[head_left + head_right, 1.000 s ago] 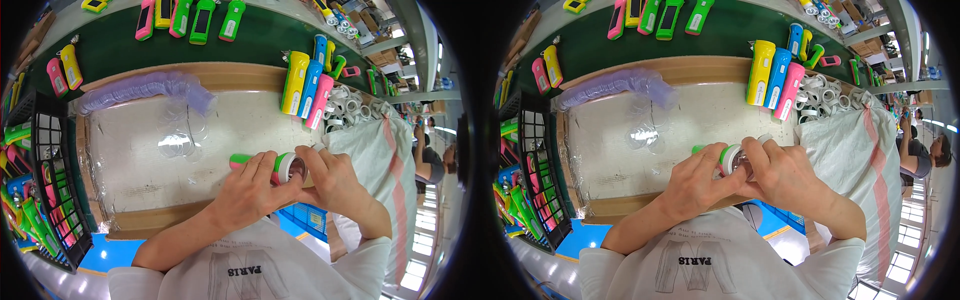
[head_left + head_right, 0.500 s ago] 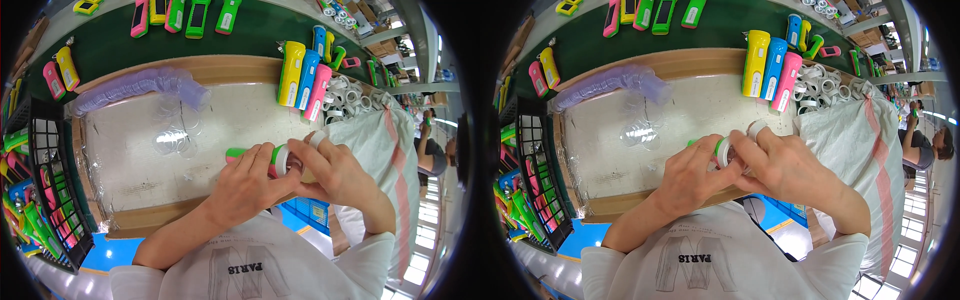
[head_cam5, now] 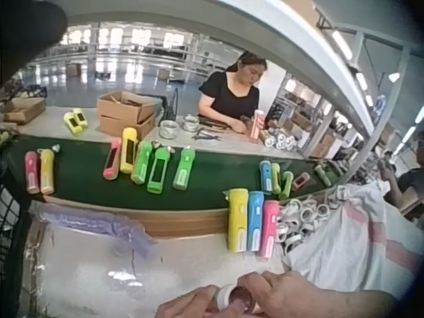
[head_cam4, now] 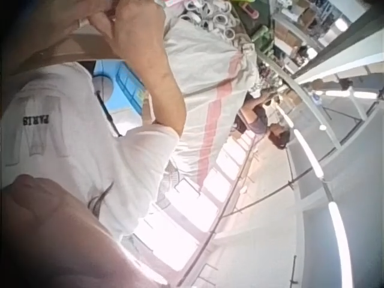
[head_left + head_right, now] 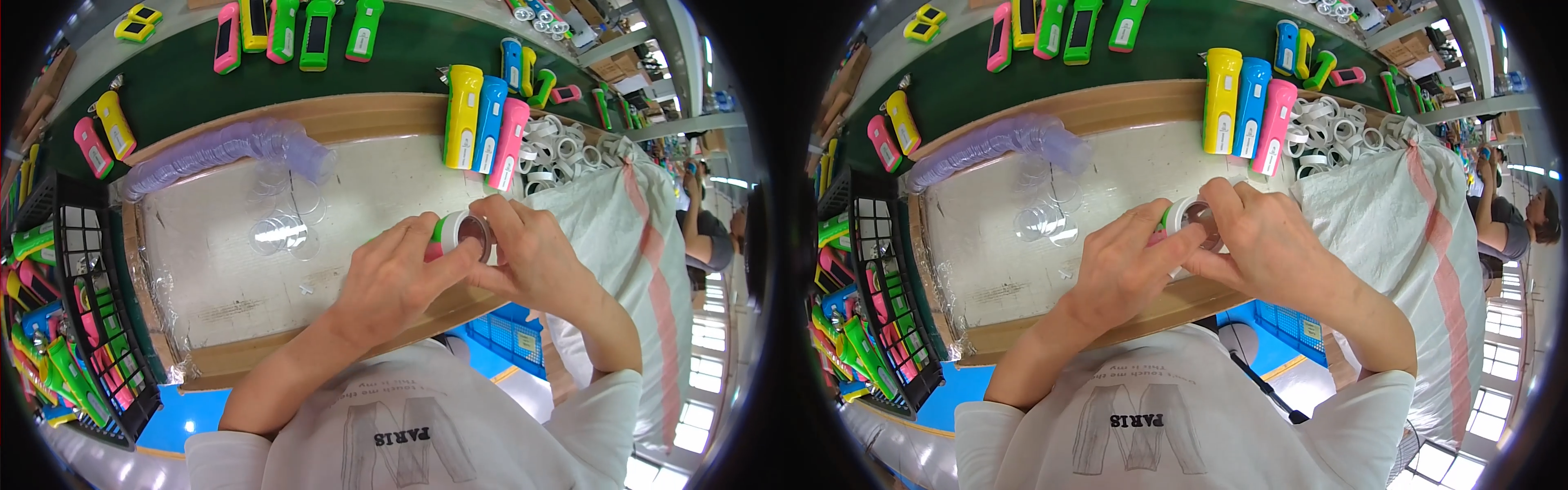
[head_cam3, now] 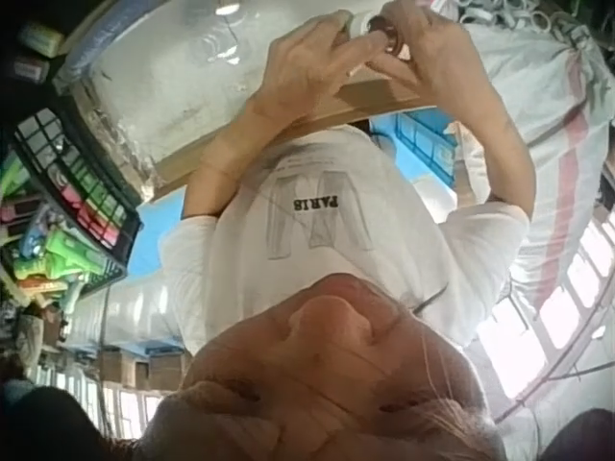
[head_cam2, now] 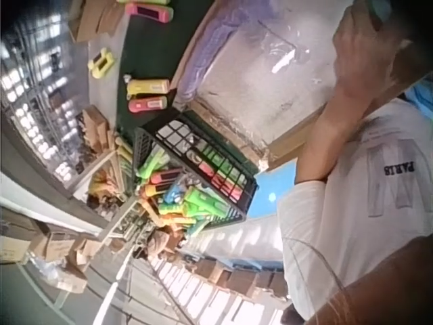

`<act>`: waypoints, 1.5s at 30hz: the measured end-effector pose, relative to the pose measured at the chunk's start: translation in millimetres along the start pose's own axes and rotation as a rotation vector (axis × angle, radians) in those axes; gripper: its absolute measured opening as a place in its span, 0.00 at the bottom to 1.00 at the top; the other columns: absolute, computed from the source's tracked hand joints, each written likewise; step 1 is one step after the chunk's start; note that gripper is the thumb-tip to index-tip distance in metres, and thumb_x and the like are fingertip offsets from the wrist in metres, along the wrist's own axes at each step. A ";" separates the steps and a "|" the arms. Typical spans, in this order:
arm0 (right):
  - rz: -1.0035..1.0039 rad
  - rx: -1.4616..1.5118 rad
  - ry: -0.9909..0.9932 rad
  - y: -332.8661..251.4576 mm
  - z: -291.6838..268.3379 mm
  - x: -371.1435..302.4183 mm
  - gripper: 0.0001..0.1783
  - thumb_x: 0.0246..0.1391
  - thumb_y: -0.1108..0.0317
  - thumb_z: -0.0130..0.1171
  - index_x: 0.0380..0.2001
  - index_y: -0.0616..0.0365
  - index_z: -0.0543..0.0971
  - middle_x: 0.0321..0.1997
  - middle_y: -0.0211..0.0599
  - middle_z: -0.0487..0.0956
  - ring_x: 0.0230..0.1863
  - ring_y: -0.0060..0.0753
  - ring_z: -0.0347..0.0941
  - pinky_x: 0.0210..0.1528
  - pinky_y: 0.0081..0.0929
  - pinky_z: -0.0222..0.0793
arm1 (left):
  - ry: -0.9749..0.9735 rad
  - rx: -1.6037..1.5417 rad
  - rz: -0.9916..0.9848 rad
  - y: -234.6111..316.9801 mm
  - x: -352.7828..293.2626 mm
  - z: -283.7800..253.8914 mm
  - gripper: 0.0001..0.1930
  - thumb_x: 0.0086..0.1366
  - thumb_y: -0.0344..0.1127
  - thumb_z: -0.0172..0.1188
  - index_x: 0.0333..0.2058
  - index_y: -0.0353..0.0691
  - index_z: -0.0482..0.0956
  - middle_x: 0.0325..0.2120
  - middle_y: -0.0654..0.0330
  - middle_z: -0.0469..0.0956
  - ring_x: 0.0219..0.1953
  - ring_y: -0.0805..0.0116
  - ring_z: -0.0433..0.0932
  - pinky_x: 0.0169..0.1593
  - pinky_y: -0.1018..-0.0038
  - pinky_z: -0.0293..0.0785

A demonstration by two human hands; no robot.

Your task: Manually assembling handheld flashlights by attaching the head and lens components on an assembly line.

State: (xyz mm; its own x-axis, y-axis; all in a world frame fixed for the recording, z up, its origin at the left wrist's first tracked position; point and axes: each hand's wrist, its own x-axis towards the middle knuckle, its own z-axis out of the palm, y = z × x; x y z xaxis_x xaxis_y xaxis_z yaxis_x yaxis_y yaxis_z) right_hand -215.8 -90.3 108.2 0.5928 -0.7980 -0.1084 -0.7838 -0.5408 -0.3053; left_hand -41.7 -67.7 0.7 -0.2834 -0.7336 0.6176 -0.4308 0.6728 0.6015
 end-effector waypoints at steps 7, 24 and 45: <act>-0.244 0.009 0.045 22.5 6.8 21.3 0.34 0.42 0.57 0.73 0.49 0.62 0.72 0.37 0.45 0.78 0.35 0.47 0.78 0.35 0.37 0.75 | -0.207 -0.080 -0.039 -13.0 21.3 -13.4 0.18 0.52 0.25 0.62 0.43 0.48 0.76 0.27 0.56 0.73 0.30 0.58 0.78 0.27 0.63 0.74; -0.214 0.191 0.279 73.4 51.7 73.7 0.15 0.63 0.63 0.47 0.32 0.65 0.74 0.35 0.51 0.75 0.36 0.54 0.73 0.40 0.42 0.67 | -0.468 -0.613 -0.631 -49.7 40.3 13.9 0.23 0.54 0.37 0.66 0.46 0.33 0.70 0.35 0.50 0.78 0.36 0.57 0.80 0.40 0.64 0.75; 0.754 -0.282 0.229 246.2 55.2 -33.3 0.13 0.50 0.64 0.65 0.36 0.59 0.79 0.39 0.48 0.75 0.42 0.50 0.75 0.42 0.42 0.75 | -0.443 0.773 -0.468 -246.2 214.0 95.6 0.19 0.58 0.37 0.63 0.49 0.53 0.79 0.53 0.41 0.67 0.52 0.45 0.71 0.51 0.60 0.74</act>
State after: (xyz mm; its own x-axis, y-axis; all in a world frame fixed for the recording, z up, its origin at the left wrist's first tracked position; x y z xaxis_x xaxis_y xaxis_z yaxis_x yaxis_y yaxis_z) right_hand -418.3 -182.2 -15.6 -0.1372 -0.9904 0.0152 -0.9902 0.1375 0.0240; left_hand -78.2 -399.5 -63.6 -0.1691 -0.9835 0.0646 -0.9736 0.1769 0.1443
